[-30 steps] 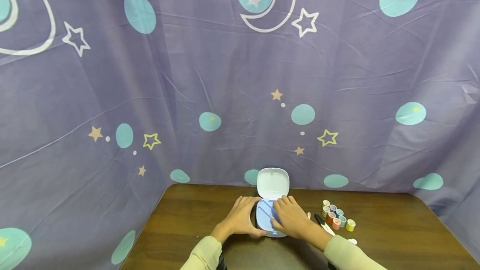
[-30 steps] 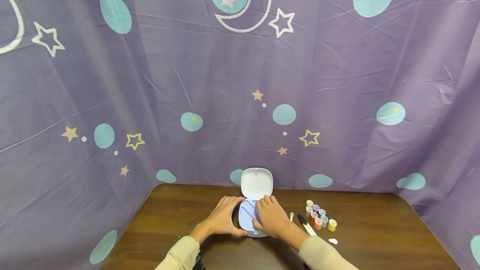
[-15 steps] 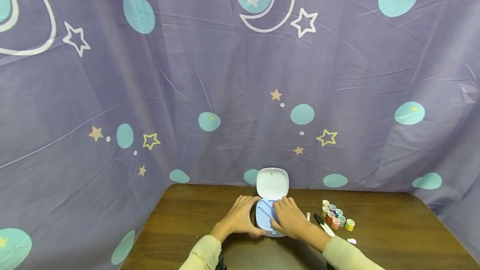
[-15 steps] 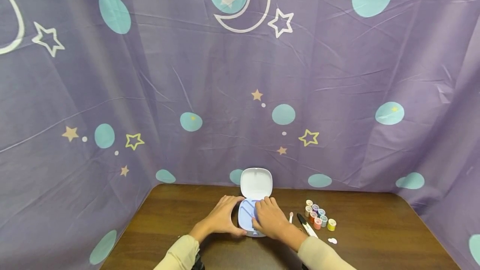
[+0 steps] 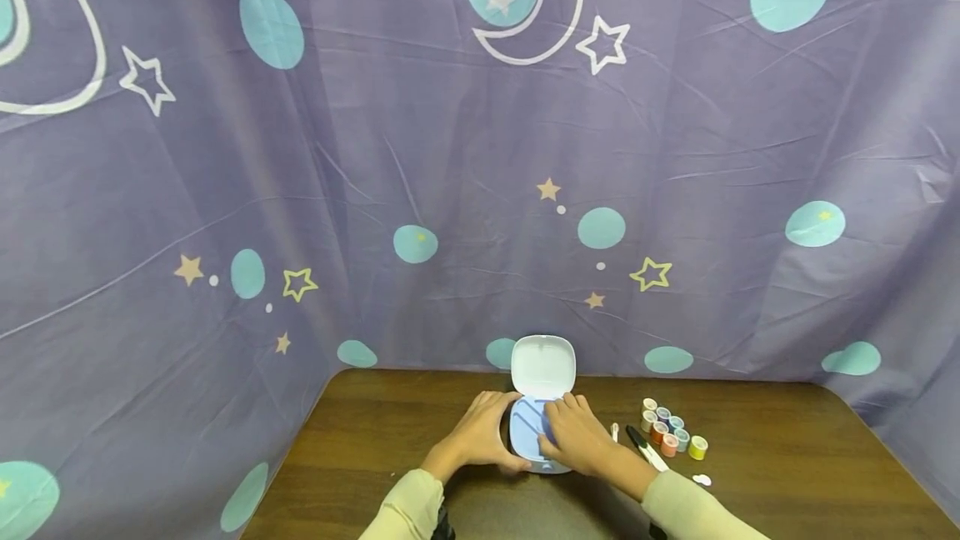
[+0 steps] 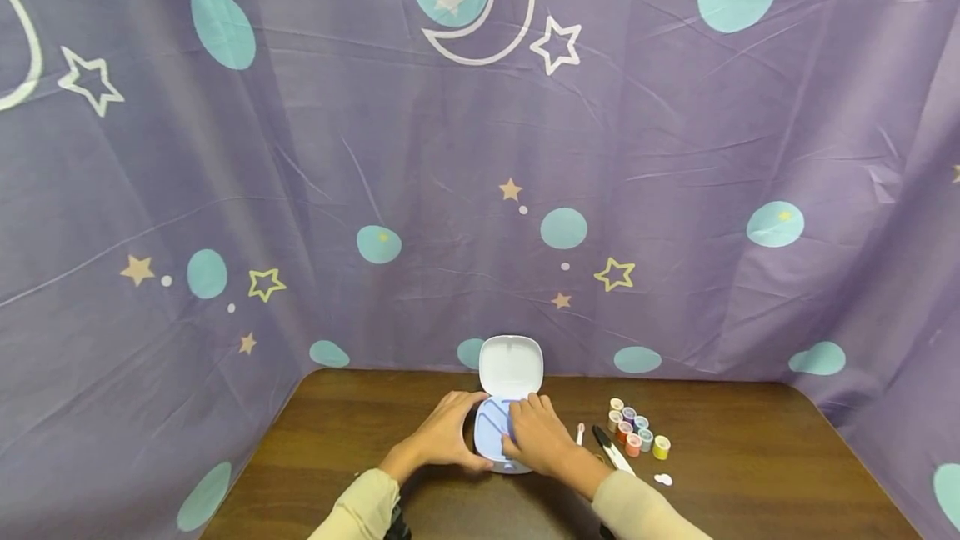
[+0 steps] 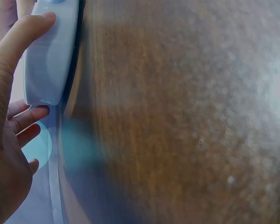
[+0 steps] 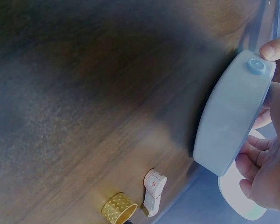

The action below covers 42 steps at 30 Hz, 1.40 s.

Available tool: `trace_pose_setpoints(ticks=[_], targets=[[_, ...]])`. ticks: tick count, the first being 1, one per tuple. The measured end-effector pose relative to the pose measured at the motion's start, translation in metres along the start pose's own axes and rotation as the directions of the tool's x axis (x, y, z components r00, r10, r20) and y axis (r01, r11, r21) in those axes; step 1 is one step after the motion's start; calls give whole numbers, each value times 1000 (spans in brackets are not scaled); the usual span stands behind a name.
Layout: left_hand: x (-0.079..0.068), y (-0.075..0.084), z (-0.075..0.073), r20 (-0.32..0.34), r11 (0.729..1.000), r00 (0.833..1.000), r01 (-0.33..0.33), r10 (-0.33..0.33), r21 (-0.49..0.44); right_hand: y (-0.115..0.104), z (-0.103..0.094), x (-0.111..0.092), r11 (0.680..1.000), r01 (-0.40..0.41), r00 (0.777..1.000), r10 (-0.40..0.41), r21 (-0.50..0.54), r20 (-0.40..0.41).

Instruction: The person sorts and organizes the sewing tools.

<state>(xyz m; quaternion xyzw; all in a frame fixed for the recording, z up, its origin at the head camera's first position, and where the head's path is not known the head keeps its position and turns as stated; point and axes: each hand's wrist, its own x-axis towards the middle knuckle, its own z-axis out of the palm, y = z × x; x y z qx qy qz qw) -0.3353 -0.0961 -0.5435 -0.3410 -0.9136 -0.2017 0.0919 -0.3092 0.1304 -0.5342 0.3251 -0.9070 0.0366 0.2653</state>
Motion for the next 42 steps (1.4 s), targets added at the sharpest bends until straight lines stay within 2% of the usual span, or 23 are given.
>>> trace_pose_setpoints(ticks=[6,13,23,37,40,42], targets=[[-1,2,1,6,1000,1000,16,-16,-16,-1,0,-1,1000,1,1000,-1,13,2],[3,2,2,14,1000,1000,23,-23,-1,1,-1,1,1000,24,999,-24,-12,-43],[2,2,3,7,999,1000,10,-10,-31,1,0,2,999,34,998,-34,1,-46],[-2,2,5,52,995,996,79,-76,-65,0,-6,2,998,-6,999,3,67,45],[-3,2,6,56,993,995,90,-86,-70,-1,-5,2,997,-8,999,4,79,48],[-3,2,5,54,993,995,91,-87,-73,-1,-6,3,997,3,1000,-4,77,18]])
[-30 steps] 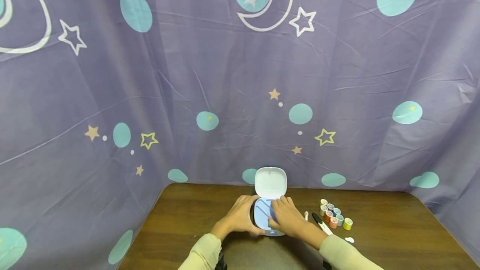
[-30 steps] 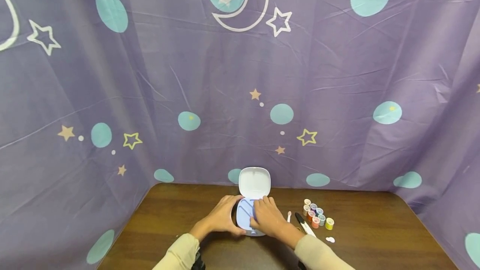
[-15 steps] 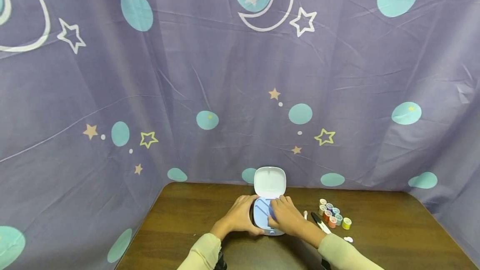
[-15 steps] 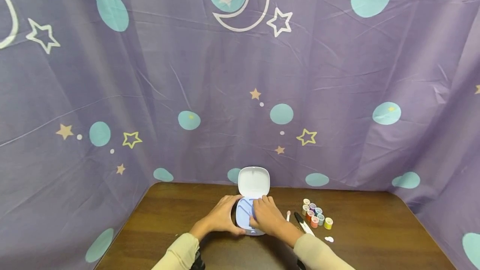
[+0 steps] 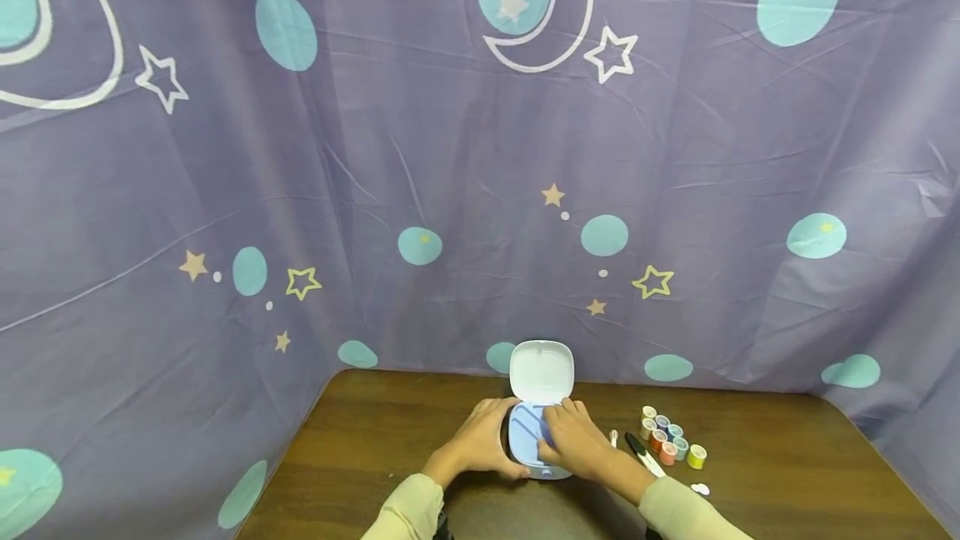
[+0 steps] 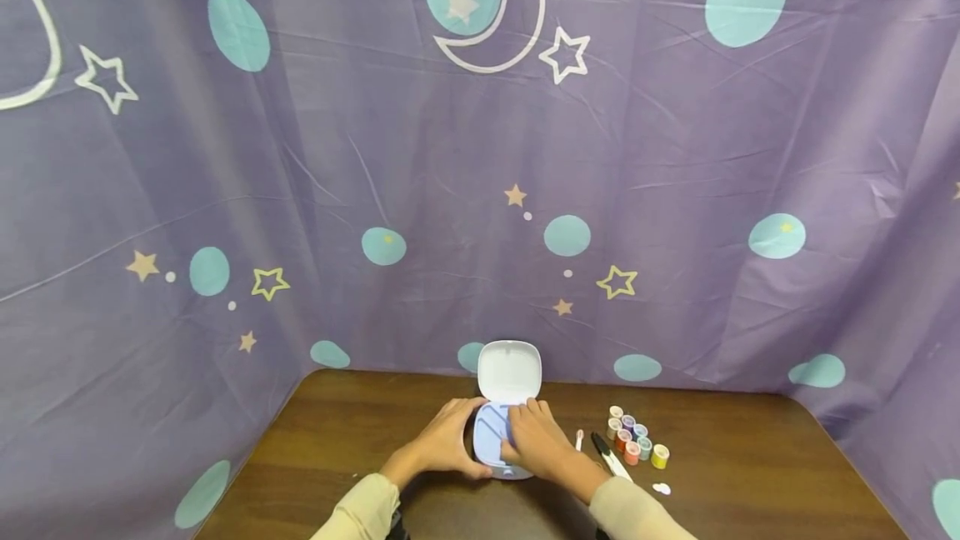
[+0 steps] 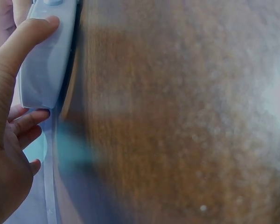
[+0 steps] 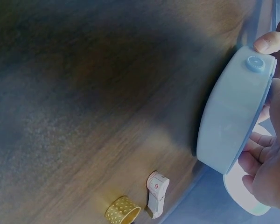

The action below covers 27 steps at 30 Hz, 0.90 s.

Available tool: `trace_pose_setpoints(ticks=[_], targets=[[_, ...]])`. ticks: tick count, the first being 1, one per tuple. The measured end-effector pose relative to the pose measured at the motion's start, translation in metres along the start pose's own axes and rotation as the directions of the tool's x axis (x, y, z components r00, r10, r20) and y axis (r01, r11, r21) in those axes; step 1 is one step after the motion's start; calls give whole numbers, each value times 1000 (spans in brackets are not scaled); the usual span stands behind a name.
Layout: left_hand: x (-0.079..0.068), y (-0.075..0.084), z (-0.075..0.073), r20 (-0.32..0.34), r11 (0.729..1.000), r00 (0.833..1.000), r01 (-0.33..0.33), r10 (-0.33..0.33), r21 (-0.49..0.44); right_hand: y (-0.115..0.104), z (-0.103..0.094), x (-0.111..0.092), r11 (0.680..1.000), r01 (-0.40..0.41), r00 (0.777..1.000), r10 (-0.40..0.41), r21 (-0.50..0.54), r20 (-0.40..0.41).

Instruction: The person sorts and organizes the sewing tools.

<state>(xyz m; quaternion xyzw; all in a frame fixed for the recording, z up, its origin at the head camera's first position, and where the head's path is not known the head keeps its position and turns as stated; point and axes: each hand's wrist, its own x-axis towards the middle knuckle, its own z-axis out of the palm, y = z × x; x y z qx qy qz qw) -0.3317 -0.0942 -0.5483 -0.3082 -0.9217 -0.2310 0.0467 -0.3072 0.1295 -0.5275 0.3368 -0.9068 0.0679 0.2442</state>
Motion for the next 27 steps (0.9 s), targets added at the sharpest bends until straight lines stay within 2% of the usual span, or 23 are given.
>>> trace_pose_setpoints(ticks=[10,16,27], targets=[[1,1,0,-27,999,999,-36,36,14,1,1,-1,1000,13,998,-14,-21,-60],[0,1,1,-28,1000,999,-23,23,3,3,2,-2,999,33,995,-34,-4,-97],[-2,0,1,-30,1000,999,-14,14,-7,5,5,2,987,69,984,-91,-142,-155]])
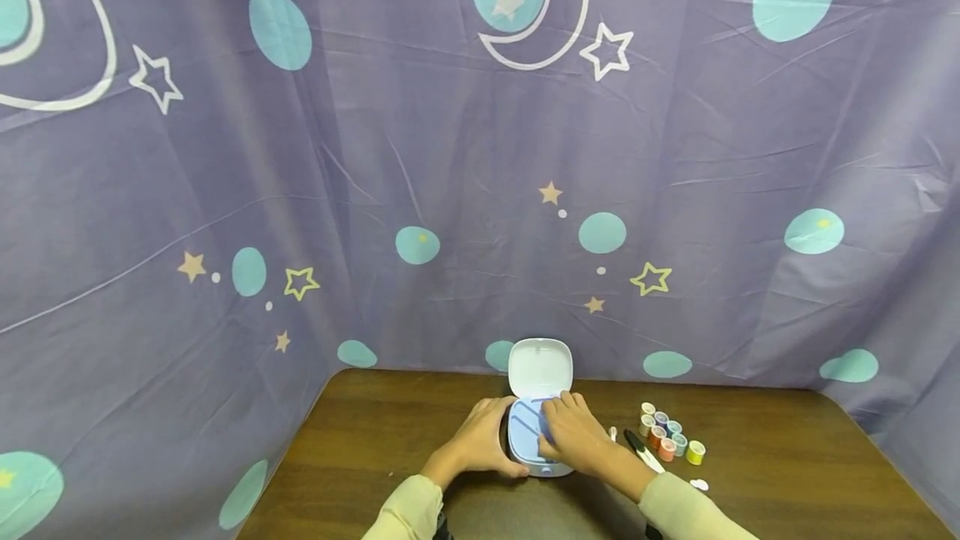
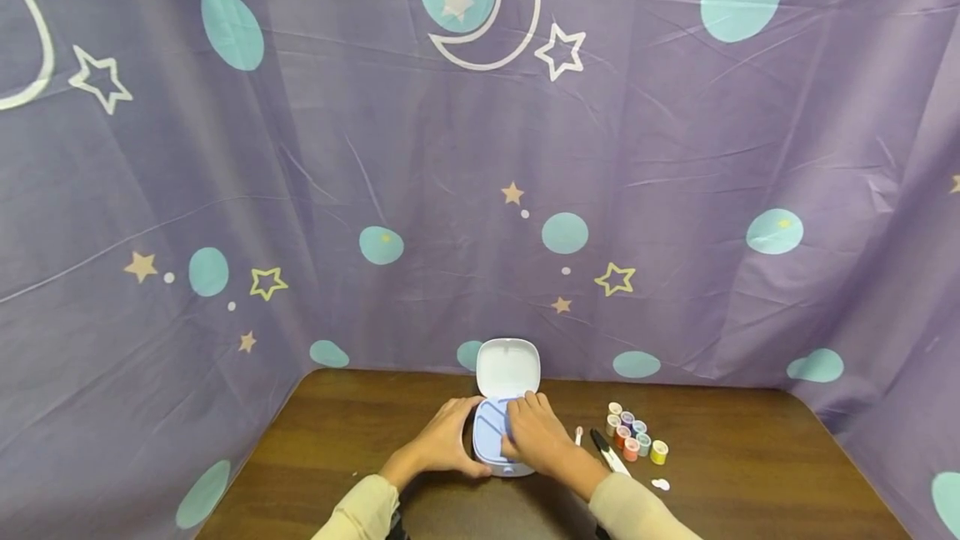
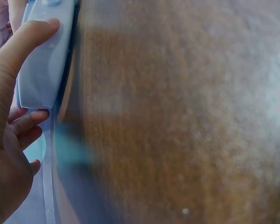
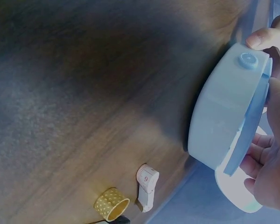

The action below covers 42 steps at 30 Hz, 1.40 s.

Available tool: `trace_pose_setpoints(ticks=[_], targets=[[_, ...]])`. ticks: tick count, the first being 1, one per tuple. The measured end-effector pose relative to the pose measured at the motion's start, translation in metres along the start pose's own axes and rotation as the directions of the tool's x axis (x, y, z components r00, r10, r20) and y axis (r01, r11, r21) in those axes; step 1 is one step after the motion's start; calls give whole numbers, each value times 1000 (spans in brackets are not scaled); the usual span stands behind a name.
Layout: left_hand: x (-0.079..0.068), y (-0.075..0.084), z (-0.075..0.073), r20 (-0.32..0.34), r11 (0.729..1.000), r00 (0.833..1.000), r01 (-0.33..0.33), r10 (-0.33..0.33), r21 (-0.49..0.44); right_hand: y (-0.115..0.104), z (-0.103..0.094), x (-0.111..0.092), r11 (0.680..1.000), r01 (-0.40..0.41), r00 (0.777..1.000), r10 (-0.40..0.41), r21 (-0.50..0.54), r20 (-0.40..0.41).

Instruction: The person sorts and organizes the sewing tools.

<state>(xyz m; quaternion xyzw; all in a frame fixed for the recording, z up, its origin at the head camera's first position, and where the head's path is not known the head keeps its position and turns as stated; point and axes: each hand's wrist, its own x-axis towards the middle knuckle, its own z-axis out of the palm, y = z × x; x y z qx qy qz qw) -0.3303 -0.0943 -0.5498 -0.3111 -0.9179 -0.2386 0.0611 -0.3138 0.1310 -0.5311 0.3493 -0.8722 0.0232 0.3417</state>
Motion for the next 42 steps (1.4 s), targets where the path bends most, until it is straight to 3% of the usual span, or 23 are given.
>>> trace_pose_setpoints(ticks=[11,16,21,30,35,42], targets=[[1,0,1,-15,1000,1000,-15,15,-11,6,-3,-2,998,12,1000,-12,-54,-4],[1,2,-2,-40,999,998,-41,40,-21,11,-15,1,998,6,1000,-5,-58,8],[3,2,-6,-68,995,993,-94,94,-8,26,-30,8,998,10,998,-14,-60,-61],[5,2,-7,-14,998,998,-57,56,-20,82,-65,0,996,-45,994,37,-79,-103],[5,3,-7,3,999,999,-42,42,-34,121,-77,-18,993,-71,987,57,-91,-149],[6,2,-9,28,999,1000,-8,9,-47,169,-84,-52,986,-130,984,115,-107,-136]])
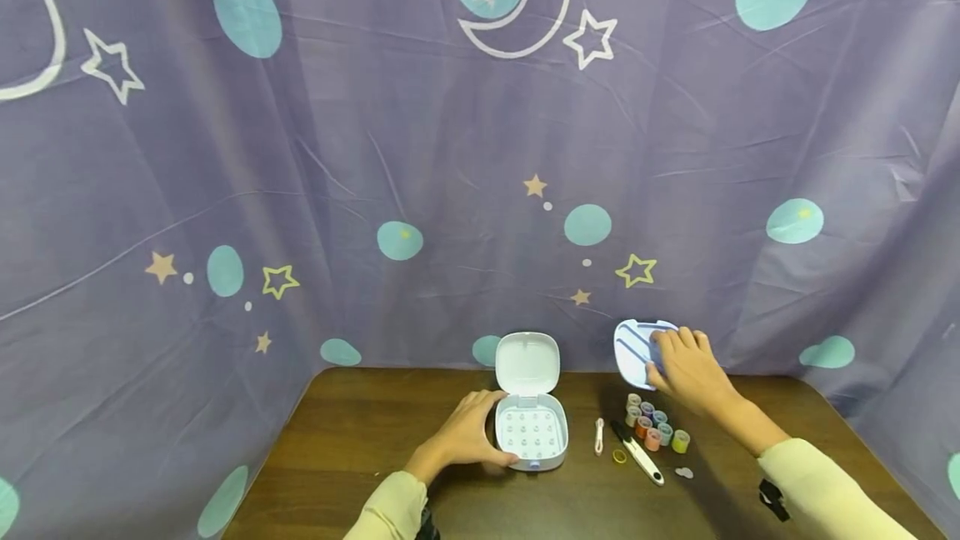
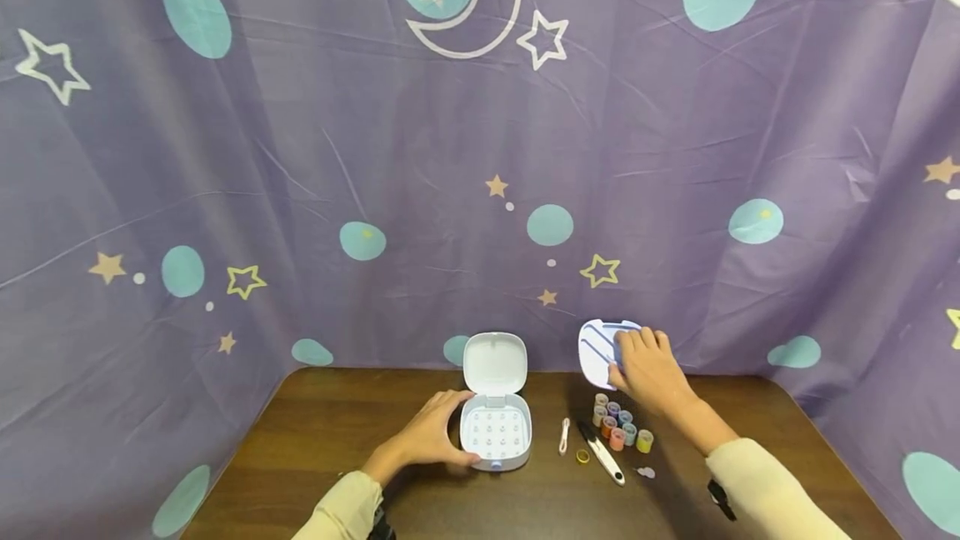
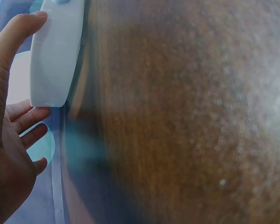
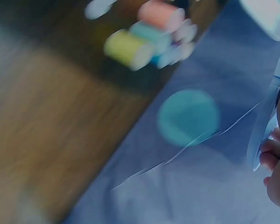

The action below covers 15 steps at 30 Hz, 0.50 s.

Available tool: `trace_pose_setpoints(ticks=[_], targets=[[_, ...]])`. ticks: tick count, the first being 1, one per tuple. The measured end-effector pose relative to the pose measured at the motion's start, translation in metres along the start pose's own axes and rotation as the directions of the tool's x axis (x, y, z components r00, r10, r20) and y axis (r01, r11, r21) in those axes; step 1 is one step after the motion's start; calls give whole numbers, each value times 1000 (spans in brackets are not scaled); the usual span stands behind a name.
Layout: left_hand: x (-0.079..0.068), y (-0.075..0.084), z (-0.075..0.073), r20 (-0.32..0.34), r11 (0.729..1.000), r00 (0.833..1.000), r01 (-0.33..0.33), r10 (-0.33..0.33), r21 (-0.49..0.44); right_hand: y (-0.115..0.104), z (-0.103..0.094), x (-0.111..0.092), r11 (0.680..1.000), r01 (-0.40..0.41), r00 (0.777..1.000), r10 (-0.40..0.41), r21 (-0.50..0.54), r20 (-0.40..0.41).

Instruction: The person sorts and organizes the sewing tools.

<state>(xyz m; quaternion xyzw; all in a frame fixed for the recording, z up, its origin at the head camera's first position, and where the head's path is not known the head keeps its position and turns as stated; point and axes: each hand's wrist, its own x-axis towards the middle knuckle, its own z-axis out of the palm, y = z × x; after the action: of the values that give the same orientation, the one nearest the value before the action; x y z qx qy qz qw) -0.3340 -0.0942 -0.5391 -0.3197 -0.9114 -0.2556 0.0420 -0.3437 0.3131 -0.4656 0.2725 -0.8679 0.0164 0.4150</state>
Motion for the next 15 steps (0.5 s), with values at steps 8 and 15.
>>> trace_pose_setpoints(ticks=[8,15], targets=[[5,0,-2,-7,1000,1000,-20,20,5,42,4,-44,994,-89,988,96,-59,123],[1,-1,-1,-11,1000,1000,-22,22,3,53,8,-74,989,-128,971,140,-74,195]])
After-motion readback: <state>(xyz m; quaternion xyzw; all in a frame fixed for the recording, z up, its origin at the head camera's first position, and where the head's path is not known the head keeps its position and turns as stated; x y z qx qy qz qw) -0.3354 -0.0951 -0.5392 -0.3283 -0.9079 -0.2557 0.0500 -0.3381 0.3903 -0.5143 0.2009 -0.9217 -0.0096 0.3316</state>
